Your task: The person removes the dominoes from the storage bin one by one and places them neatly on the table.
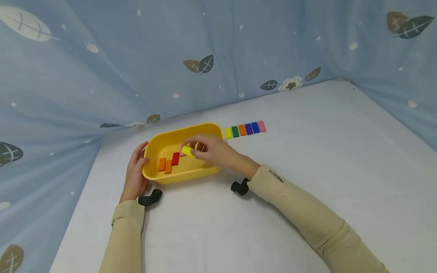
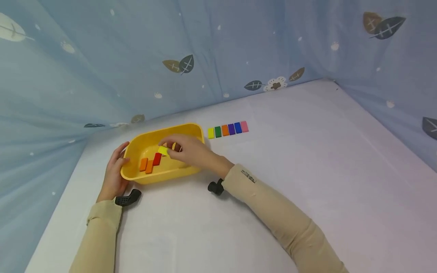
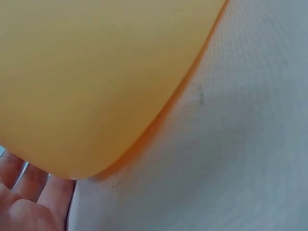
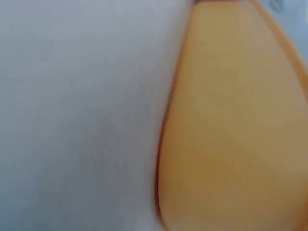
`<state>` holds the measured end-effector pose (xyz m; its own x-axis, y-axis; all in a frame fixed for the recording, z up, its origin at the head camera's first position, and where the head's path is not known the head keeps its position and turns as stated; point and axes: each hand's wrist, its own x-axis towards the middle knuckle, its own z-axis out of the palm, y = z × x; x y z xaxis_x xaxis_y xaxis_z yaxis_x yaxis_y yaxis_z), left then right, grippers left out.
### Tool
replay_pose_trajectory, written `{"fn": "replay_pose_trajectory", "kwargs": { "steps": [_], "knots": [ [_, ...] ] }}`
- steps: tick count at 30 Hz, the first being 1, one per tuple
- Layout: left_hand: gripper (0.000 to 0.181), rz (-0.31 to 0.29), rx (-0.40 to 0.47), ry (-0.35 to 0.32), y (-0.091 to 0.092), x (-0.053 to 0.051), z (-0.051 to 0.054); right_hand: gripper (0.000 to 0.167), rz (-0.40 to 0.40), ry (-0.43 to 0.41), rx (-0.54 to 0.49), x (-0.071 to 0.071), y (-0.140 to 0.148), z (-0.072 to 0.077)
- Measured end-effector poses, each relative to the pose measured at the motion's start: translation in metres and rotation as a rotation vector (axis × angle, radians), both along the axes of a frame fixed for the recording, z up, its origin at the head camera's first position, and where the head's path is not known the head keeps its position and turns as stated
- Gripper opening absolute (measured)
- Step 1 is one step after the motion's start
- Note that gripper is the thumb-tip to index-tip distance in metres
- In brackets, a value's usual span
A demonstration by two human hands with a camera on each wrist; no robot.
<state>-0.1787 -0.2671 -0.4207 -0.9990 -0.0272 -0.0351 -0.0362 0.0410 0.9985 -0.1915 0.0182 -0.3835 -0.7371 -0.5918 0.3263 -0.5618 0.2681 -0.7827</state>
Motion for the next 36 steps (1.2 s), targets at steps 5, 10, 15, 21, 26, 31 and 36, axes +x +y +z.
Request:
{"fn": "replay_pose_trajectory", "kwargs": {
  "steps": [5,10,15,21,26,31,36],
  "knots": [
    [0.052,0.003,0.008,0.006,0.0,-0.004,0.001,0.028,-0.094,-0.207,-0.199,-0.02,0.022,0.005],
    [0.051,0.006,0.005,0.001,0.001,-0.004,0.001,0.028,-0.197,-0.282,-0.276,-0.038,0.049,0.005],
    [0.05,0.006,-0.024,0.017,0.002,-0.007,0.004,0.031,-0.286,-0.295,-0.34,-0.051,0.076,0.006],
    [0.051,0.009,-0.008,-0.011,0.007,-0.006,0.004,0.034,-0.427,-0.336,-0.238,-0.065,0.111,-0.002],
    [0.051,0.01,-0.011,-0.008,0.006,-0.004,0.001,0.036,-0.535,-0.397,-0.124,-0.077,0.133,-0.017],
    [0.05,0.01,-0.006,0.002,0.003,-0.003,-0.001,0.037,-0.581,-0.42,-0.086,-0.089,0.151,-0.034],
    [0.05,0.024,-0.017,0.005,0.0,-0.002,-0.003,0.036,-0.601,-0.416,-0.074,-0.083,0.159,-0.028]
  ]
}}
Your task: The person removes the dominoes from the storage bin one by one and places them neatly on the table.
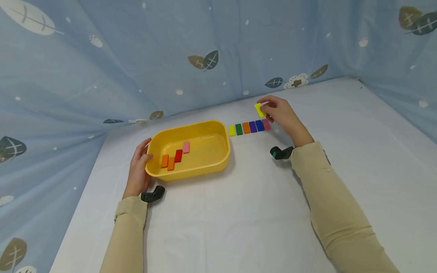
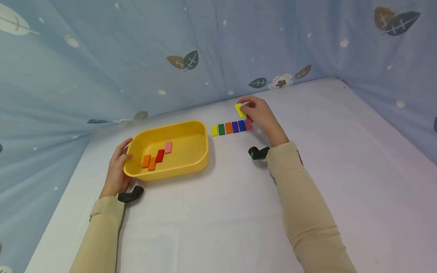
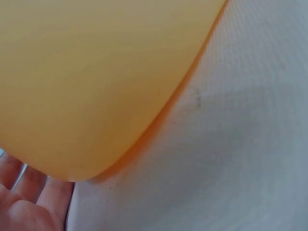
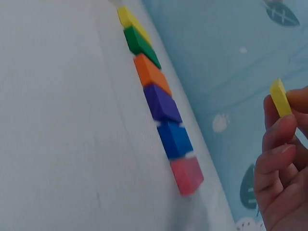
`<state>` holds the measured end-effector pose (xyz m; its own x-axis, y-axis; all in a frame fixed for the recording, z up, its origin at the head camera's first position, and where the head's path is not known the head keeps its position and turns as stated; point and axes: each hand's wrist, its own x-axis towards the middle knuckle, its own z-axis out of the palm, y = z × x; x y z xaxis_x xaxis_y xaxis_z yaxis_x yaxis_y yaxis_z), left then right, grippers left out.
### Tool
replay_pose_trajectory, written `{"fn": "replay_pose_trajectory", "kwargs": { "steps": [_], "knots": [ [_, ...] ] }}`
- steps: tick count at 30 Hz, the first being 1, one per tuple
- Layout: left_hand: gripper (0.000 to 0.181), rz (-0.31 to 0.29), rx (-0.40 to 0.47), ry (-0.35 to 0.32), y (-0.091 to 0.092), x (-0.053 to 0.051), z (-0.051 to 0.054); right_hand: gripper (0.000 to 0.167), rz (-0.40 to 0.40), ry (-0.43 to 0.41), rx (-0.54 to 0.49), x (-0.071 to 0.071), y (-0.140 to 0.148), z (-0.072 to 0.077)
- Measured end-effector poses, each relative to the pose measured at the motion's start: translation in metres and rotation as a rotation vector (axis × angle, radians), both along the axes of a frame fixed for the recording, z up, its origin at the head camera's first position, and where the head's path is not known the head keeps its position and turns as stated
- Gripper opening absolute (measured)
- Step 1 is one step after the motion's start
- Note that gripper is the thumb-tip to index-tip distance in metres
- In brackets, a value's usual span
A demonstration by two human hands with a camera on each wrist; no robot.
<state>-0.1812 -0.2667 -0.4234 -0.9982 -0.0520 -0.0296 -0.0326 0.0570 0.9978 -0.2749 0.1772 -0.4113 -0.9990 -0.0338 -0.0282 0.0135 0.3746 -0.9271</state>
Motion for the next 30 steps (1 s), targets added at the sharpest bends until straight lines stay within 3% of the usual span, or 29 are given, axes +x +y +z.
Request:
{"fn": "replay_pose_trajectory", "kwargs": {
  "steps": [2,6,8,16,30],
  "knots": [
    [0.051,0.004,0.003,-0.001,0.0,0.0,0.0,0.037,-0.011,-0.002,-0.008,0.002,0.003,0.001],
    [0.051,0.006,0.006,-0.006,0.0,0.0,0.001,0.037,-0.039,-0.021,-0.022,-0.001,0.012,-0.009],
    [0.051,0.007,0.003,-0.008,-0.001,0.0,0.001,0.037,-0.041,-0.047,-0.009,0.007,0.012,-0.004],
    [0.051,0.011,0.008,-0.005,0.001,0.001,0.0,0.04,-0.061,-0.121,0.135,0.009,0.026,-0.013],
    [0.05,-0.021,0.021,0.028,0.001,0.0,-0.002,0.034,-0.041,-0.111,0.269,0.011,0.026,-0.015]
  ]
}}
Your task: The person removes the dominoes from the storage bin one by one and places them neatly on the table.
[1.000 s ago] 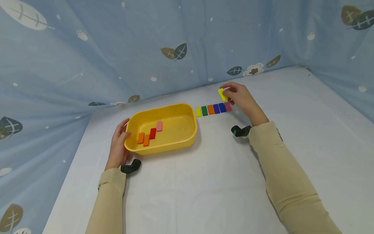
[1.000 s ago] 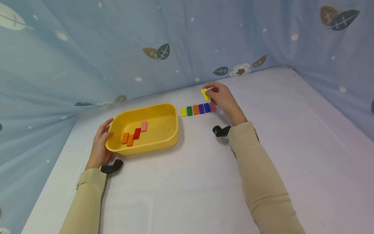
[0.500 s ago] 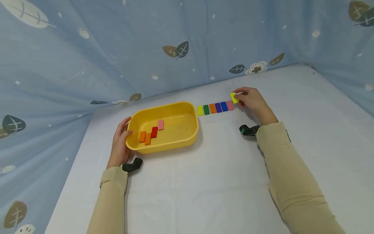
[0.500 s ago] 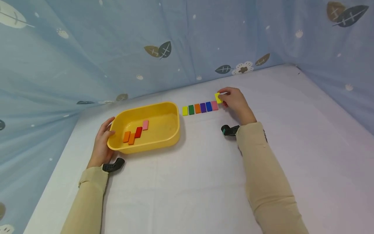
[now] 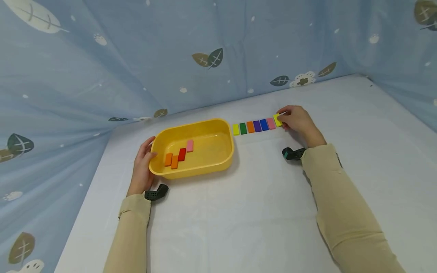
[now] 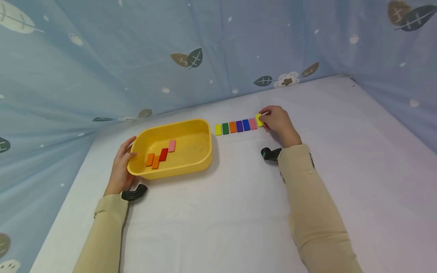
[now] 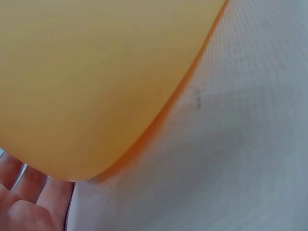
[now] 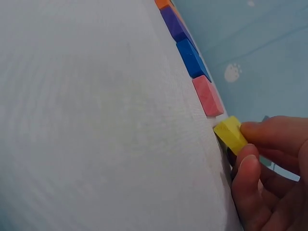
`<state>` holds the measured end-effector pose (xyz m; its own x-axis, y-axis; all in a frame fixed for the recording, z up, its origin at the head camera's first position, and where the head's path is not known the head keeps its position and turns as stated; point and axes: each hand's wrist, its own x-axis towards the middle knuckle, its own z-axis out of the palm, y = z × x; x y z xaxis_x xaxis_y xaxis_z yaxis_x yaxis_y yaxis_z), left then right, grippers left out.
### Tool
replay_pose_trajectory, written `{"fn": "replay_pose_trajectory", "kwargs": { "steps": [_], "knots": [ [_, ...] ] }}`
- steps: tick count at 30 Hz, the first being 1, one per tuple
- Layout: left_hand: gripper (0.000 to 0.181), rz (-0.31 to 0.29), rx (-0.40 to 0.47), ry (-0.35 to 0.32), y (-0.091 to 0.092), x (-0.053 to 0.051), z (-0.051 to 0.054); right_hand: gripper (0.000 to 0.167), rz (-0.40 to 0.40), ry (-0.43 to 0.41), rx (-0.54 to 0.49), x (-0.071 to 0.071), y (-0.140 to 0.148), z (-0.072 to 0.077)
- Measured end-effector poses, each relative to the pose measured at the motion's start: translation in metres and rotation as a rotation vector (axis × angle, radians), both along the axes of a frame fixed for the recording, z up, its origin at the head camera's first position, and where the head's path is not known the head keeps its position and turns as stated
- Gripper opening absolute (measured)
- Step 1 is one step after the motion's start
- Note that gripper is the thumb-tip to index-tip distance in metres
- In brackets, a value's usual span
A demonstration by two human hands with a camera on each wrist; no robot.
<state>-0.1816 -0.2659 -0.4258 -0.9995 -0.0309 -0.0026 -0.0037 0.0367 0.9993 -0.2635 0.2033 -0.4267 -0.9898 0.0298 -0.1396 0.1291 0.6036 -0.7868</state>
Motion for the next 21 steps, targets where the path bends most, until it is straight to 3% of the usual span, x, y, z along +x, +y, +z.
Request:
{"fn": "replay_pose_trajectory", "kwargs": {
  "steps": [8,21],
  "knots": [
    [0.05,-0.007,0.02,0.003,0.0017,-0.0005,0.0014,0.034,-0.02,0.018,0.016,0.0014,0.0005,-0.0007],
    [0.049,-0.003,0.015,0.001,-0.0008,0.0016,-0.001,0.029,0.029,0.009,0.155,0.0014,-0.001,-0.0008]
  ]
}}
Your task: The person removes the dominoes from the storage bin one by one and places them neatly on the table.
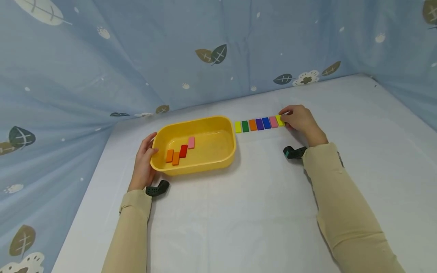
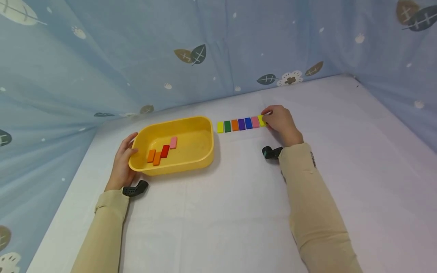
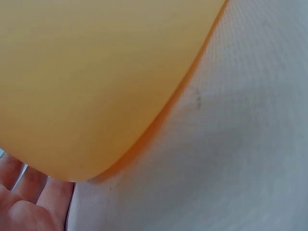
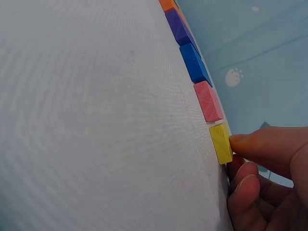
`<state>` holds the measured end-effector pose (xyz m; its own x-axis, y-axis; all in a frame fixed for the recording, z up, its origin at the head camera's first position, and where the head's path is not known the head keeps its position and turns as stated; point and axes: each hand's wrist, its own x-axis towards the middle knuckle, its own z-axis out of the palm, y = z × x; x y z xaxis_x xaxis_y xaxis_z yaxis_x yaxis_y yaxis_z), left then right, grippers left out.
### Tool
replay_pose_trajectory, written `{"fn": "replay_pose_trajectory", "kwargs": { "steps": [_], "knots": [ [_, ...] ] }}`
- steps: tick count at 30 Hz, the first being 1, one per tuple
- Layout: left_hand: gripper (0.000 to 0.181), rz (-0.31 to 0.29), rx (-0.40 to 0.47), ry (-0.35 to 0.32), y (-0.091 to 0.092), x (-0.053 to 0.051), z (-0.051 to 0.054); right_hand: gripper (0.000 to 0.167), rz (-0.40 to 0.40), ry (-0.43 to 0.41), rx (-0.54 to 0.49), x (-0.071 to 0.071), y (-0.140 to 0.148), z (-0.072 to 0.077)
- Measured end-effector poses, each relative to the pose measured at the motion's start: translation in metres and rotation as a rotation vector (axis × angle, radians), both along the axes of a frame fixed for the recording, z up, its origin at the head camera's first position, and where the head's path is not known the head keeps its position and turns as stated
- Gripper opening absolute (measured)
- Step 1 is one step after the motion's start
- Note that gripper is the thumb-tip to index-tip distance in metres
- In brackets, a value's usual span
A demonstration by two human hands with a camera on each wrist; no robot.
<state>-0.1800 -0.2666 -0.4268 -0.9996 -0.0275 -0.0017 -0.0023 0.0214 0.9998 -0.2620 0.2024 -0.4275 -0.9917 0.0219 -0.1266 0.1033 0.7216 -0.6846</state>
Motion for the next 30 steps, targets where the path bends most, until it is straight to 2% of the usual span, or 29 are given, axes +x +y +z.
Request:
{"fn": "replay_pose_trajectory", "kwargs": {
  "steps": [10,20,26,30],
  "knots": [
    [0.049,0.009,-0.023,0.003,-0.0002,-0.0021,-0.0001,0.029,0.001,0.014,0.005,0.0003,0.0,0.003],
    [0.051,0.005,-0.007,0.016,-0.0007,-0.0009,-0.0005,0.03,0.019,0.006,0.005,-0.0016,0.0005,0.0014],
    [0.051,0.014,-0.002,-0.01,0.0009,0.0013,0.0008,0.04,-0.029,0.006,-0.021,-0.0008,0.0003,0.002],
    [0.051,0.016,-0.017,-0.01,0.0014,0.0017,0.001,0.044,-0.062,0.042,-0.033,0.0002,-0.0012,0.004]
  ]
}}
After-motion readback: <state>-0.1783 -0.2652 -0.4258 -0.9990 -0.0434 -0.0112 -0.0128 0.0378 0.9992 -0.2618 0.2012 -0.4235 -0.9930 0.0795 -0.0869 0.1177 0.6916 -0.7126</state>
